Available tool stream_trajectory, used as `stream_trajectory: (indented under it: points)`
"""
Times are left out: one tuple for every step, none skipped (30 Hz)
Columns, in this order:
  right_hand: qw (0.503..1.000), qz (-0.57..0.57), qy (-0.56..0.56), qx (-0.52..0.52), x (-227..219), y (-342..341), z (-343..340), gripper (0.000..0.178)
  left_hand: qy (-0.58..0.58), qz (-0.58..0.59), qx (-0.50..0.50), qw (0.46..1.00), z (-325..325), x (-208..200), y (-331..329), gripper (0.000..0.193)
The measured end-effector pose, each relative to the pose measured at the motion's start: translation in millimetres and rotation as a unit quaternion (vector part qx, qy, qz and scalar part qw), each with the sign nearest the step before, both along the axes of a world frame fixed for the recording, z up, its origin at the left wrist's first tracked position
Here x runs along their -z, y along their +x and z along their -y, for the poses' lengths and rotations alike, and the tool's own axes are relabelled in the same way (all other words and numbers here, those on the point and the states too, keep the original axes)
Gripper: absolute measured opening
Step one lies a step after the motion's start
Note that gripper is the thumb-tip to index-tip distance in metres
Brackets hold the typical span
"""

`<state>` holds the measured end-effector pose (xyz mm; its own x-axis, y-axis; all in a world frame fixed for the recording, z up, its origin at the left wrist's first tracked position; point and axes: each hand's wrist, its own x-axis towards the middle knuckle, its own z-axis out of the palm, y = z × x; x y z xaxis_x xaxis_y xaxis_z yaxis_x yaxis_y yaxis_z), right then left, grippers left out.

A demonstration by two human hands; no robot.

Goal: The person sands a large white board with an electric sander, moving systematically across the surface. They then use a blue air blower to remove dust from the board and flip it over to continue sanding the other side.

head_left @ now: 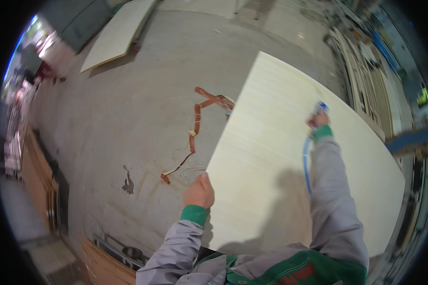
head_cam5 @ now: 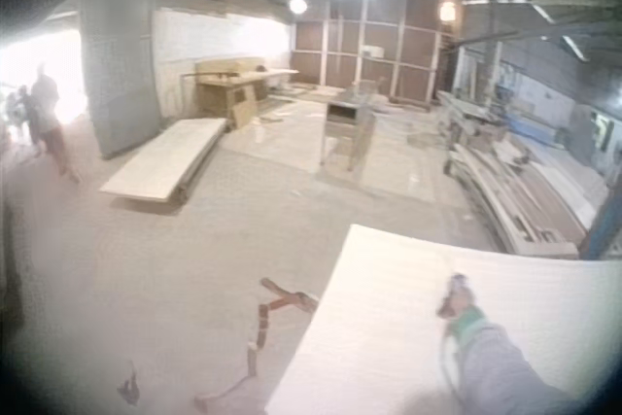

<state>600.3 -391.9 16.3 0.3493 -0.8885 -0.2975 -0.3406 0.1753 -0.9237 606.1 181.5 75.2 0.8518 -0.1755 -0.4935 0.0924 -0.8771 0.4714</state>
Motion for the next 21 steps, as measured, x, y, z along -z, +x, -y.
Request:
stream_trajectory:
  points:
    - [0.998, -0.032, -0.008, -0.061, -6, 20, -38, 0.056, 0.005, 0.026, -0.012, 1.0, 1, -1, -2, 0.062]
    - [0.996, -0.016, 0.009, -0.085, -13, 29, -76, 0.052, 0.014, 0.016, -0.002, 1.0, 2, -1, -4, 0.062]
    - [0.989, -0.014, 0.014, -0.145, -20, 27, -113, 0.045, 0.021, 0.023, 0.0, 1.0, 3, -2, -4, 0.063]
    - [0.982, -0.013, 0.062, -0.18, -27, 13, -147, 0.043, 0.034, 0.043, -0.01, 0.998, 5, -2, -4, 0.064]
    - [0.966, -0.055, 0.06, -0.246, -34, -9, -179, 0.041, 0.033, 0.011, 0.028, 0.999, 4, -2, -3, 0.065]
    - [0.939, -0.101, 0.067, -0.323, -42, -39, -207, 0.039, 0.042, -0.002, 0.042, 0.998, 4, -1, -3, 0.066]
    - [0.891, -0.115, 0.091, -0.43, -49, -74, -233, 0.037, 0.067, -0.02, 0.03, 0.997, 0, -2, -2, 0.067]
    - [0.844, -0.1, 0.137, -0.508, -57, -113, -256, 0.038, 0.046, -0.019, 0.027, 0.998, -2, -1, -4, 0.069]
    - [0.8, -0.11, 0.17, -0.565, -64, -153, -277, 0.04, 0.044, -0.031, 0.007, 0.998, -6, -3, -4, 0.07]
    - [0.802, -0.129, 0.256, -0.524, -70, -193, -297, 0.042, 0.0, -0.019, 0.001, 1.0, -9, -3, -7, 0.07]
    - [0.796, -0.095, 0.298, -0.518, -75, -231, -315, 0.042, -0.015, -0.019, -0.014, 1.0, -12, -5, -8, 0.069]
    - [0.808, -0.048, 0.364, -0.46, -77, -265, -332, 0.043, -0.052, 0.002, 0.0, 0.999, -13, -4, -10, 0.069]
    - [0.842, -0.125, 0.299, -0.433, -78, -295, -348, 0.044, -0.044, 0.004, -0.02, 0.999, -16, -4, -9, 0.069]
    - [0.879, -0.083, 0.349, -0.314, -78, -320, -363, 0.045, -0.053, 0.01, -0.028, 0.998, -15, -3, -10, 0.069]
    - [0.901, -0.039, 0.392, -0.179, -77, -340, -377, 0.046, -0.059, 0.001, -0.028, 0.998, -15, -2, -11, 0.069]
    - [0.905, -0.083, 0.367, -0.199, -77, -357, -387, 0.046, -0.039, -0.018, -0.011, 0.999, -14, -2, -10, 0.068]
    - [0.907, -0.124, 0.34, -0.214, -78, -371, -395, 0.046, -0.052, 0.004, -0.001, 0.999, -15, -1, -13, 0.067]
    - [0.88, -0.093, 0.192, -0.425, -80, -383, -400, 0.046, -0.048, 0.002, 0.014, 0.999, -16, 0, -13, 0.066]
    - [0.894, -0.095, 0.062, -0.433, -84, -393, -402, 0.047, -0.054, 0.013, 0.025, 0.998, -19, 1, -18, 0.065]
    - [0.905, -0.087, 0.182, -0.373, -88, -401, -402, 0.047, -0.044, 0.022, 0.04, 0.998, -25, 1, -24, 0.064]
    - [0.899, -0.074, 0.298, -0.311, -92, -410, -402, 0.048, -0.054, 0.049, 0.049, 0.996, -32, 0, -31, 0.063]
